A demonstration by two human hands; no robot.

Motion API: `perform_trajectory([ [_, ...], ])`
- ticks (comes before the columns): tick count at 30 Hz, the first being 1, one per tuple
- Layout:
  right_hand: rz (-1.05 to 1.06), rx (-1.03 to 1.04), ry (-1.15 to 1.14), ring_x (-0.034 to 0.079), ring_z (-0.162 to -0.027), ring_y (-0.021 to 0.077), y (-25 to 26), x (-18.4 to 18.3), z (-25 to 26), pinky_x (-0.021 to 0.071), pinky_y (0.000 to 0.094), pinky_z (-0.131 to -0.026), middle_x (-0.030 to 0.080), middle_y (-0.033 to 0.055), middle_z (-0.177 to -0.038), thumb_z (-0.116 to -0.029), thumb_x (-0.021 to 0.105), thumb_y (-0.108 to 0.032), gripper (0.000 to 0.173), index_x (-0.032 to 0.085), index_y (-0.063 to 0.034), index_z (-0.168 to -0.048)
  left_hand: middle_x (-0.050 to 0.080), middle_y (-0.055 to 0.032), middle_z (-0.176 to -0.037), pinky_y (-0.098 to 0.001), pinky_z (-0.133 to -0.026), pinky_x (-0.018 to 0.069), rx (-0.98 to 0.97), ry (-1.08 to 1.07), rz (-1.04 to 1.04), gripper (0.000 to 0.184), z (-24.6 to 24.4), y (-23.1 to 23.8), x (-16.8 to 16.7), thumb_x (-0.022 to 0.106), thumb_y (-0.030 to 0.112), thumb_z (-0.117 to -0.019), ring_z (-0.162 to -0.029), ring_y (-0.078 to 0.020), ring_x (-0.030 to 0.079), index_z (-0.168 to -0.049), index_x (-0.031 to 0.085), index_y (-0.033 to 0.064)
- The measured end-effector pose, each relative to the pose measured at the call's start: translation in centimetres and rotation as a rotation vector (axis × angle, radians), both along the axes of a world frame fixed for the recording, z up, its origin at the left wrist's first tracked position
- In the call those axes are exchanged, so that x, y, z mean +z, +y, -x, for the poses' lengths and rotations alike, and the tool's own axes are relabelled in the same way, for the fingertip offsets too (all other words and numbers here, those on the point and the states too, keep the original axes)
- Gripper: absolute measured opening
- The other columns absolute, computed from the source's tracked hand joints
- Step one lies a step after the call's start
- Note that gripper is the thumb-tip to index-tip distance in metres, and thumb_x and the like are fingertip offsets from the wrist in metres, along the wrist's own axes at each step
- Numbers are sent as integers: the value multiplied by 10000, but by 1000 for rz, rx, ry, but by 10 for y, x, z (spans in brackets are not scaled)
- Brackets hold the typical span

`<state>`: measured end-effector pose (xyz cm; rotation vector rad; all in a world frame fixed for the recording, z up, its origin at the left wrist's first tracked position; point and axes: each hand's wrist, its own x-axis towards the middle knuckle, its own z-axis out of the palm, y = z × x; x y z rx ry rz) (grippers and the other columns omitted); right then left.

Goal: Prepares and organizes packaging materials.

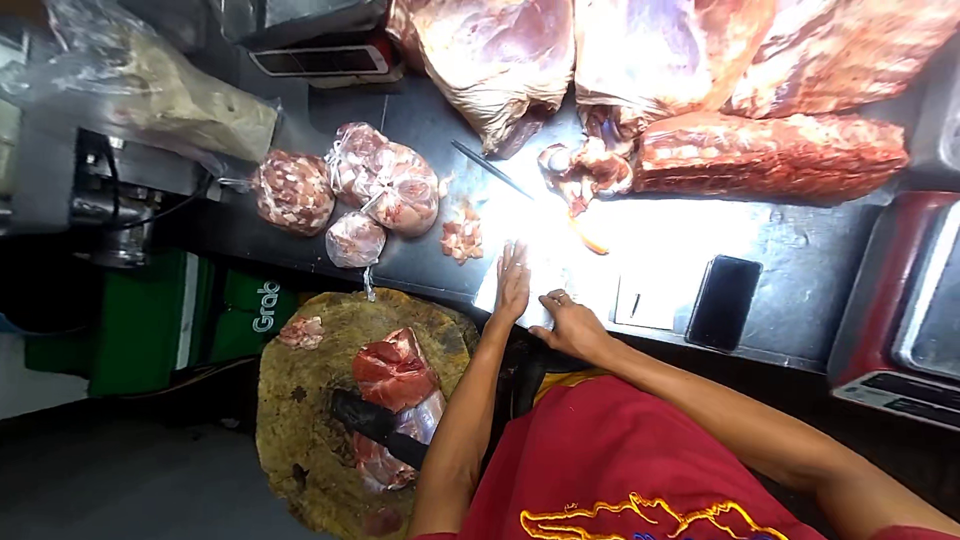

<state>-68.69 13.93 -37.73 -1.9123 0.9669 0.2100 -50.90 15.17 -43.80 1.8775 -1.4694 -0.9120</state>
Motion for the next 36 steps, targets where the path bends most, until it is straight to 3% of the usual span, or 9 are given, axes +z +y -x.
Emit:
perform_trajectory([
  [2,70,47,97,691,-1026,383,4,-8,-11,577,537,-833,546,225,-1396,-1010,584,-447,593,539,-24,-1423,288,-72,-1688,-513,-1292,20,-14,14,-7,538,-2,2,1,247,294,-1093,-1598,-265,91,-1539,476,98],
  [5,58,67,162,688,-1002,402,-4,4,-18,552,567,-807,636,232,-1226,-1017,532,-283,364,632,-13,-1241,306,-88,-1679,-513,-1292,58,-51,-57,16,531,-3,6,2,246,290,-1098,-1594,-269,122,-1521,496,87],
  [8,-71,42,196,669,-1055,390,-22,11,-23,527,594,-841,686,206,-1097,-949,603,-251,275,691,-34,-1092,363,-109,-1650,-533,-1286,104,-60,-123,87,505,-1,8,-7,274,257,-1098,-1583,-289,177,-1494,529,75],
  [11,-182,-13,111,681,-925,345,-39,3,-25,518,595,-795,710,169,-927,-906,677,-272,242,736,-45,-966,396,-115,-1631,-531,-1282,143,-65,-178,113,476,0,8,-11,311,208,-1089,-1571,-297,221,-1475,550,66],
  [14,-233,-30,74,662,-817,289,-47,6,-26,504,539,-743,690,139,-840,-946,640,-280,257,731,-44,-898,400,-100,-1632,-522,-1280,162,-75,-224,129,461,0,9,-15,339,166,-1079,-1570,-286,230,-1480,549,74],
  [19,-294,-97,93,626,-738,223,-47,0,-22,499,477,-708,655,99,-794,-989,592,-269,264,713,-56,-891,413,-81,-1627,-518,-1269,203,-81,-348,115,463,5,7,-15,372,158,-1063,-1561,-280,260,-1489,546,101],
  [25,-482,-206,-225,506,-596,44,-16,-13,-5,435,287,-600,542,-58,-638,-950,562,-119,210,651,-109,-760,380,-58,-1648,-502,-1281,170,-103,-385,118,491,6,10,-15,382,116,-1039,-1572,-262,226,-1509,523,116],
  [32,-492,-17,-429,512,-637,-6,-8,7,13,418,231,-608,583,-73,-695,-952,509,-57,223,672,-85,-803,356,-50,-1661,-509,-1281,151,-98,-368,111,497,7,9,-14,358,117,-1048,-1576,-263,210,-1521,508,121],
  [36,-357,131,-368,640,-1022,111,-12,6,33,515,326,-913,707,57,-1084,-954,547,-76,236,769,-82,-1037,348,-40,-1665,-504,-1283,155,-99,-443,100,479,6,4,-21,366,149,-1072,-1576,-252,213,-1532,499,148],
])
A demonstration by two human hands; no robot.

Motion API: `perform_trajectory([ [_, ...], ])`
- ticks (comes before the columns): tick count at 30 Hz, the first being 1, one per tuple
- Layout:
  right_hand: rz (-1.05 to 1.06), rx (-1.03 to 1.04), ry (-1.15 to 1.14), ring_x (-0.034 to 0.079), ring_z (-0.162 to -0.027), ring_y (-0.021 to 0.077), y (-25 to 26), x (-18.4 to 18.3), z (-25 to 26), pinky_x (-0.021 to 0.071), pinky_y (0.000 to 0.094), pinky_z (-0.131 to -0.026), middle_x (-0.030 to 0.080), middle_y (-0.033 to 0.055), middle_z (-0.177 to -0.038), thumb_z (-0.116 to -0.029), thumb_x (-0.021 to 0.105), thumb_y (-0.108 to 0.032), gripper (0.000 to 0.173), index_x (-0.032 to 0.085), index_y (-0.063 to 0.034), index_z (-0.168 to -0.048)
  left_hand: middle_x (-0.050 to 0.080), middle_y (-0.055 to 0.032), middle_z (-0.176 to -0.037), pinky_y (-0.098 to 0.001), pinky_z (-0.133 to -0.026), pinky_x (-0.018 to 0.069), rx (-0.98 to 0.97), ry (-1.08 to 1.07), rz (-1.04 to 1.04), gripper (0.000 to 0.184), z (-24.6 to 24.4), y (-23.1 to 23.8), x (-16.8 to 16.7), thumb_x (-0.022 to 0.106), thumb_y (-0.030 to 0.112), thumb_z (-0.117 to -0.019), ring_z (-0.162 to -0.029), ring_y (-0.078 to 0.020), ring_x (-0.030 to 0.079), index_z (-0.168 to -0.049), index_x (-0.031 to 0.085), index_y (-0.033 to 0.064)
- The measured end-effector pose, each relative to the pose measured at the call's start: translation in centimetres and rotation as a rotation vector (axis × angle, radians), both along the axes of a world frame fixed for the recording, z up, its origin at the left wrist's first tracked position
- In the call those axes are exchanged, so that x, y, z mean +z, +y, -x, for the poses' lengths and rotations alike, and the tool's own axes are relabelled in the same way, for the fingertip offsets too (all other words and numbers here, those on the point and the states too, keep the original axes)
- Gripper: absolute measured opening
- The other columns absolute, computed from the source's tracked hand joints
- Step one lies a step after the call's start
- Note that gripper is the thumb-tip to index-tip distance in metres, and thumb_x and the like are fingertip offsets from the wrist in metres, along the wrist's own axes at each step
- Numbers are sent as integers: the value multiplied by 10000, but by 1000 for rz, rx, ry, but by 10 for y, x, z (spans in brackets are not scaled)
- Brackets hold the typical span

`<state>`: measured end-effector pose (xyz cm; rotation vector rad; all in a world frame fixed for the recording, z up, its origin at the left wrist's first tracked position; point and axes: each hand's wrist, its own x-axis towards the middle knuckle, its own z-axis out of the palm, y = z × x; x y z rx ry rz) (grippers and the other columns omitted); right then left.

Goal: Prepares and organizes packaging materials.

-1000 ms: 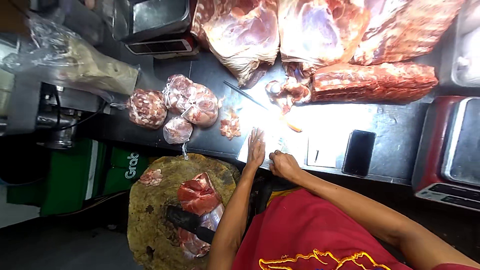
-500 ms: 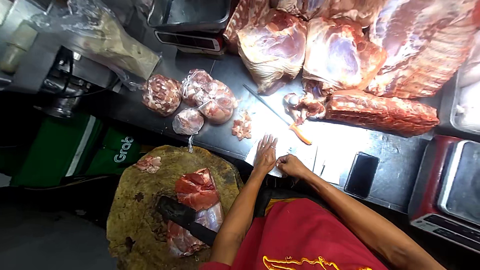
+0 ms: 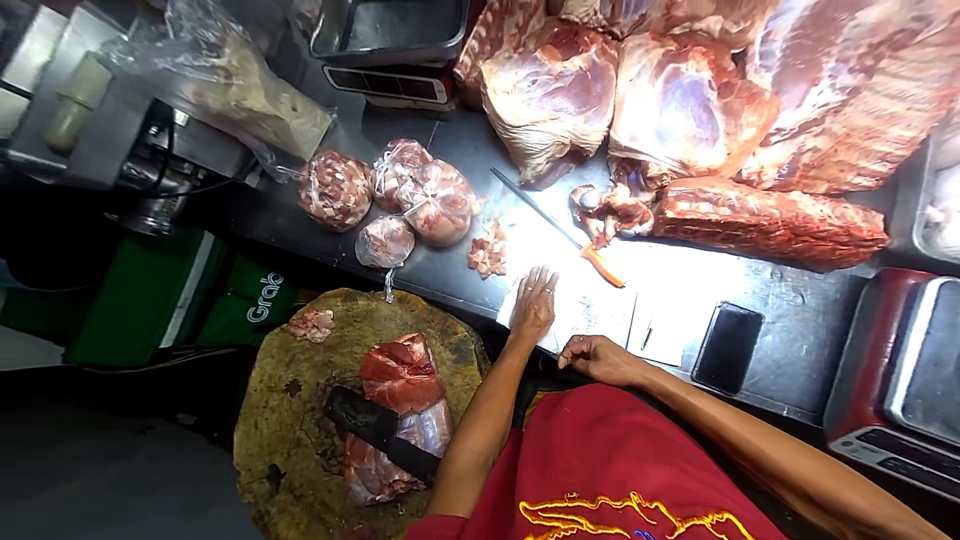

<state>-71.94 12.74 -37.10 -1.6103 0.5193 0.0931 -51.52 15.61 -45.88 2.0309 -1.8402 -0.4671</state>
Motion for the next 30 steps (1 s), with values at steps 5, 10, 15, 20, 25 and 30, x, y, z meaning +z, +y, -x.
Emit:
perform_trajectory([
  [5,40,-269,148,683,-1089,172,11,-11,31,532,369,-993,700,111,-1260,-988,552,-92,293,725,-63,-1222,400,-115,-1629,-528,-1278,179,53,173,37,450,2,3,14,360,257,-1106,-1564,-300,243,-1478,557,97],
  [10,10,-708,240,717,-874,153,7,-8,40,600,352,-846,715,114,-1191,-990,614,-128,278,696,-59,-1247,314,-109,-1670,-527,-1272,196,80,190,-107,596,44,23,64,698,372,-915,-1575,-321,185,-1456,581,151],
  [15,115,-429,162,715,-963,209,-2,-16,24,560,419,-928,733,116,-1176,-1020,545,-171,306,718,-80,-1255,539,-127,-1500,-508,-1126,409,91,-18,-156,371,64,30,60,588,115,-933,-1405,-340,474,-1281,715,142],
  [20,345,-281,150,643,-1228,291,-6,-20,9,513,502,-1028,626,126,-1399,-1048,444,-211,378,652,-91,-1340,735,-107,-1102,-408,-913,583,217,-7,121,189,52,23,67,625,145,-979,-1039,-242,709,-1062,779,73],
  [25,375,-638,108,670,-824,276,-5,-16,5,568,465,-723,645,164,-1126,-960,652,-439,464,641,-58,-1224,734,-102,-1067,-327,-805,604,326,8,238,192,47,21,82,607,152,-990,-956,-170,718,-1068,753,54],
  [30,386,-496,190,676,-999,334,-25,-18,-15,570,517,-796,607,183,-1263,-938,645,-312,336,701,-109,-1199,737,-92,-1044,-331,-809,596,361,-32,237,177,56,19,83,624,144,-986,-942,-174,714,-1069,752,54],
])
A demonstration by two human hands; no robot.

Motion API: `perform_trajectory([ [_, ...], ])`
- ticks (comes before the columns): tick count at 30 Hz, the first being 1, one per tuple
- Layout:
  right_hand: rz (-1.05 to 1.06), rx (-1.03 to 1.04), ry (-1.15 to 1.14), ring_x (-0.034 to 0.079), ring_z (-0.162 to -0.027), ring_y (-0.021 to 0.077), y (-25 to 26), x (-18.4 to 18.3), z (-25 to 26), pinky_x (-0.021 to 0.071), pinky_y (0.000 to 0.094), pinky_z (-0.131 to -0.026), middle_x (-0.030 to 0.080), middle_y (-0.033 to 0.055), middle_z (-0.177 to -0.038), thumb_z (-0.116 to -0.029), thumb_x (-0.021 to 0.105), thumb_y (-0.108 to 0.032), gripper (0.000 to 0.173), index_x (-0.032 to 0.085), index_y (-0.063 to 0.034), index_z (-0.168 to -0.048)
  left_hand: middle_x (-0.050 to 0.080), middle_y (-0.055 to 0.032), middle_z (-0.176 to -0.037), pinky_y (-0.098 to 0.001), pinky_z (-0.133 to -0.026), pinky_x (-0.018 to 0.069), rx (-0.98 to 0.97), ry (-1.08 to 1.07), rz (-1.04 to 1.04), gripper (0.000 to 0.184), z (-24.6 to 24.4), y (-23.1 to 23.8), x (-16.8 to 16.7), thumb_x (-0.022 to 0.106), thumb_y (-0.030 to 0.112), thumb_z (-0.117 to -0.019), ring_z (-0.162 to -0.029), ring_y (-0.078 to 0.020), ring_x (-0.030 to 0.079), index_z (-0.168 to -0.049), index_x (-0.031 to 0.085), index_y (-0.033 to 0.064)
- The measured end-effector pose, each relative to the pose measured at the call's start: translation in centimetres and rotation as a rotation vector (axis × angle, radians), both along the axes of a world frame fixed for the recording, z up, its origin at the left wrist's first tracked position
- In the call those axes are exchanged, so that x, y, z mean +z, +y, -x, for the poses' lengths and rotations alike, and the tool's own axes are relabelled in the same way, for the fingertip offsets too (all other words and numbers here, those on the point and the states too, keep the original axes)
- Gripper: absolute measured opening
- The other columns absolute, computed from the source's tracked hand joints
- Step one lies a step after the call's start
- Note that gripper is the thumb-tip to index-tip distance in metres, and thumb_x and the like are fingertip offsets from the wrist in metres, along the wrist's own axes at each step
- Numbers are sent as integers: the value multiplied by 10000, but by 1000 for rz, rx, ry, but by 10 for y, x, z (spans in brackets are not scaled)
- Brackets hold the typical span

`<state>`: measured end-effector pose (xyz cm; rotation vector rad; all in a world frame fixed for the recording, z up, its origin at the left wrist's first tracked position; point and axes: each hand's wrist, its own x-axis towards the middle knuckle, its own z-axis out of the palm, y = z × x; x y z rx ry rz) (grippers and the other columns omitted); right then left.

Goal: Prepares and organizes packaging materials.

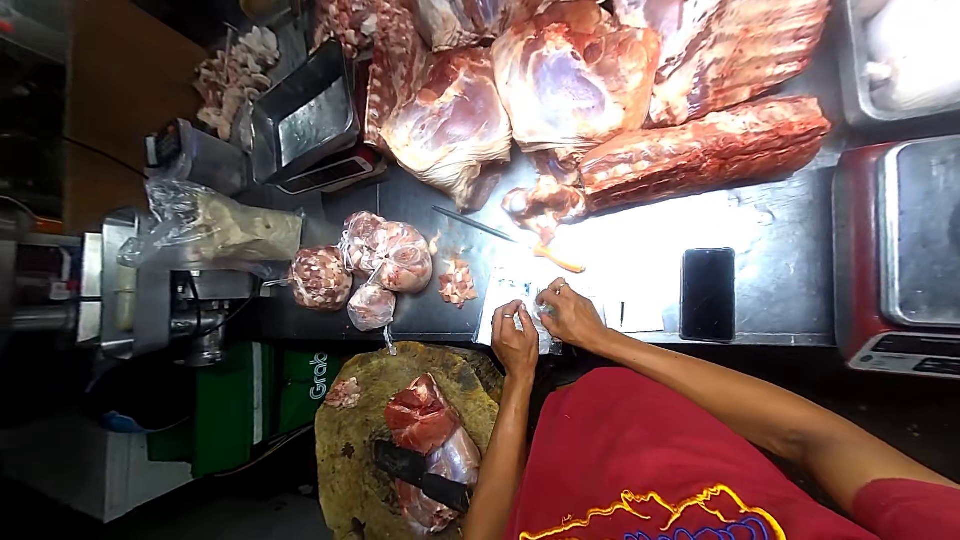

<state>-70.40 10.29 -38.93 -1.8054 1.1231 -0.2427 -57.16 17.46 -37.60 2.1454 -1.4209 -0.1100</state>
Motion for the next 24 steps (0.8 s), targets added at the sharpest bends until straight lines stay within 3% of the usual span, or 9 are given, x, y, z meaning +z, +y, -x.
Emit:
perform_trajectory([
  [2,-33,14,-29,670,-1022,332,-7,2,-2,559,535,-826,619,177,-1251,-940,595,-189,244,732,-78,-1108,739,-98,-1053,-373,-861,596,15,-45,-24,170,-3,-3,-1,627,124,-983,-985,-209,716,-1065,761,59],
  [5,-76,-12,-158,660,-1018,308,-8,3,2,545,520,-862,656,161,-1139,-955,600,-154,193,754,-50,-1008,730,-127,-1083,-427,-872,591,32,-95,-74,183,-14,-4,-6,603,97,-995,-1013,-265,714,-1075,761,49],
  [11,-61,-14,-407,626,-855,234,-3,-8,17,520,421,-777,643,132,-909,-939,591,-64,187,724,-6,-821,749,-135,-1099,-488,-891,582,114,-24,-195,228,-20,-15,-16,542,99,-1034,-988,-293,734,-1137,739,48],
  [14,-108,-55,-414,630,-851,195,5,-7,32,522,375,-779,660,122,-923,-946,583,-60,200,734,-5,-828,754,-136,-1063,-499,-891,578,186,34,-247,235,-27,-18,-20,546,137,-1045,-963,-288,733,-1162,734,58],
  [17,-119,-170,-428,658,-901,185,-1,-3,41,549,352,-813,691,134,-1008,-956,597,-50,179,761,-1,-904,743,-121,-927,-456,-787,581,236,164,-215,213,-31,-20,-10,594,167,-1030,-803,-233,709,-1158,727,61],
  [19,-155,-226,-390,683,-1001,214,-15,3,50,584,380,-867,690,150,-1134,-951,647,-83,180,749,-34,-1091,720,-98,-881,-374,-721,575,231,323,-181,204,-28,-19,8,609,154,-1023,-728,-165,673,-1158,712,42],
  [21,-152,-263,-344,669,-1079,247,-23,16,64,584,414,-895,639,158,-1263,-933,743,-189,385,669,-83,-1296,703,-76,-852,-309,-644,563,218,470,-162,181,-16,-14,29,618,129,-1008,-663,-113,642,-1121,703,15],
  [22,-89,-291,-352,670,-1077,240,-23,22,70,583,407,-900,636,152,-1267,-924,759,-209,399,671,-85,-1293,703,-69,-841,-293,-608,565,213,512,-160,173,-8,-13,37,627,116,-992,-629,-101,638,-1103,706,9],
  [24,37,-288,-413,708,-1009,186,-17,28,77,606,359,-895,695,121,-1184,-946,696,-165,233,740,-55,-1147,714,-66,-845,-283,-596,592,215,578,-165,151,9,-12,46,651,86,-971,-612,-102,660,-1086,707,6],
])
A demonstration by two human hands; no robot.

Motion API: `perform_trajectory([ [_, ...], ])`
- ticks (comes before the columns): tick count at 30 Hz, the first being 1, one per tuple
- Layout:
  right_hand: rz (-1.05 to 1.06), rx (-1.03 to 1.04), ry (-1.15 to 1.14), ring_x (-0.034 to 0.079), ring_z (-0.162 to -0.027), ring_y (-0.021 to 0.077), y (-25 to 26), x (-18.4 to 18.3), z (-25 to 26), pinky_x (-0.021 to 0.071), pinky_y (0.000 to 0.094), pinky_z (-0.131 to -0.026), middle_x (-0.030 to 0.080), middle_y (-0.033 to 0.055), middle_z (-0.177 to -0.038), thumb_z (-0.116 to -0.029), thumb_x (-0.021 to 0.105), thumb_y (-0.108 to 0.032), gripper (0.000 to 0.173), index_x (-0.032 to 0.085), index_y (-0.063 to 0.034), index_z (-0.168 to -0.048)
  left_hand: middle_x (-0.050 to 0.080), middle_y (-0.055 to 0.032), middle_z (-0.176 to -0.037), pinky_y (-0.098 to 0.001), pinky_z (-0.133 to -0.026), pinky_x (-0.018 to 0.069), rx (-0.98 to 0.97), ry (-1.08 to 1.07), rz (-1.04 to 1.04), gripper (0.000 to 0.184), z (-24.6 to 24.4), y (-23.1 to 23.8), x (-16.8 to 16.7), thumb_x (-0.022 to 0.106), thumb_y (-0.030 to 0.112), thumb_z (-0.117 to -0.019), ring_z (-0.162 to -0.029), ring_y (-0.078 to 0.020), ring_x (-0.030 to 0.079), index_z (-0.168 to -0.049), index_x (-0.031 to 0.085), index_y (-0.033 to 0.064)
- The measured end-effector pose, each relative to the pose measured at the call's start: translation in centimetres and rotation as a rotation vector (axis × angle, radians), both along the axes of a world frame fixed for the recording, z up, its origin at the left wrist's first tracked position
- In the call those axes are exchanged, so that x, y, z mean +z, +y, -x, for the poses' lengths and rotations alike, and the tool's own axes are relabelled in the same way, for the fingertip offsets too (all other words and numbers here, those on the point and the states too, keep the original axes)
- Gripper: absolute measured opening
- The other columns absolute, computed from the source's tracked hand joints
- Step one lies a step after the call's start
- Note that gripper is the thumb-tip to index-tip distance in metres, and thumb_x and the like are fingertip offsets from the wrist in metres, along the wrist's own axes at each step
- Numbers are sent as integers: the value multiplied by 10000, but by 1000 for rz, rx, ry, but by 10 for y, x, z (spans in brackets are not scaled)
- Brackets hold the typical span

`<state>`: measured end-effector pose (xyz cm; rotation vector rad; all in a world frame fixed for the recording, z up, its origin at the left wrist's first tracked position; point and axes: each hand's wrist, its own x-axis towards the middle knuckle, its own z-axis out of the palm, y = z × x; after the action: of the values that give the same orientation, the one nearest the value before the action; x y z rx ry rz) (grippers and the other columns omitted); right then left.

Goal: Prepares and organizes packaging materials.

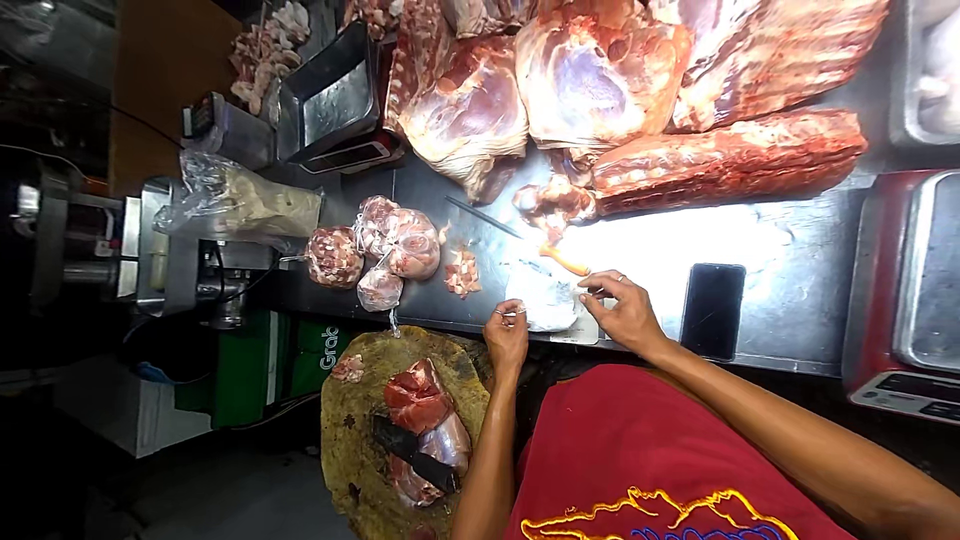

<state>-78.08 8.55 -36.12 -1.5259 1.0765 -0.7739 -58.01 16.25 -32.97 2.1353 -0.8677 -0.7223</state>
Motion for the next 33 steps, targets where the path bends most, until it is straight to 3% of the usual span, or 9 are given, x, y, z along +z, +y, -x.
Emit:
perform_trajectory([
  [2,-11,161,21,719,-990,164,6,1,-1,592,354,-913,738,99,-1124,-993,588,-131,215,771,-50,-1071,721,-62,-829,-279,-594,601,19,35,7,122,14,-2,0,665,76,-966,-609,-105,673,-1055,710,6],
  [4,-123,376,122,709,-1055,237,4,-2,-10,545,446,-969,744,128,-1143,-1019,516,-117,276,763,-36,-1111,717,-68,-825,-282,-590,601,27,62,8,109,26,-7,-1,662,69,-971,-601,-112,671,-1045,705,2],
  [7,-144,404,280,684,-1122,332,1,-12,-29,511,523,-1007,718,190,-1180,-1031,469,-101,314,731,4,-1169,709,-65,-812,-289,-601,602,-7,69,3,105,36,-13,-1,650,71,-969,-602,-113,668,-1032,702,5],
  [12,-239,415,672,650,-1110,401,-8,-14,-45,538,557,-919,607,243,-1270,-1021,574,-233,316,689,34,-1143,702,-59,-817,-297,-653,601,-92,62,-40,107,43,-11,-3,651,86,-957,-653,-112,670,-1007,713,15],
  [18,-305,417,797,656,-1097,397,-15,-3,-56,540,562,-875,595,241,-1296,-954,602,-138,271,652,51,-1142,704,-52,-798,-284,-664,608,-168,194,-52,112,43,-5,-14,664,93,-958,-650,-100,675,-1007,710,5],
  [20,-395,397,763,640,-1143,386,-19,3,-61,519,571,-915,622,232,-1258,-933,626,-166,297,649,47,-1139,709,-54,-820,-283,-681,608,-226,254,-27,119,32,-3,-10,659,99,-961,-673,-101,680,-1010,707,2],
  [25,-495,233,399,669,-1044,352,-21,7,-68,512,573,-934,702,211,-1071,-901,744,-212,326,687,-2,-1144,731,-76,-953,-273,-761,613,-384,319,145,142,8,1,15,659,93,-948,-807,-105,710,-1016,723,-14],
  [30,-487,122,208,702,-974,179,-20,31,-74,555,435,-918,751,92,-1035,-902,737,-129,217,755,-47,-1103,722,-90,-1042,-263,-780,606,-511,419,312,185,-15,4,17,692,77,-913,-875,-101,702,-1055,723,-37],
  [33,-441,32,76,698,-875,84,-25,55,-73,582,315,-830,754,31,-958,-887,754,-105,178,768,-64,-1060,680,-138,-1164,-291,-823,575,-352,263,415,366,-36,-2,14,676,184,-914,-985,-144,665,-1196,670,-50],
])
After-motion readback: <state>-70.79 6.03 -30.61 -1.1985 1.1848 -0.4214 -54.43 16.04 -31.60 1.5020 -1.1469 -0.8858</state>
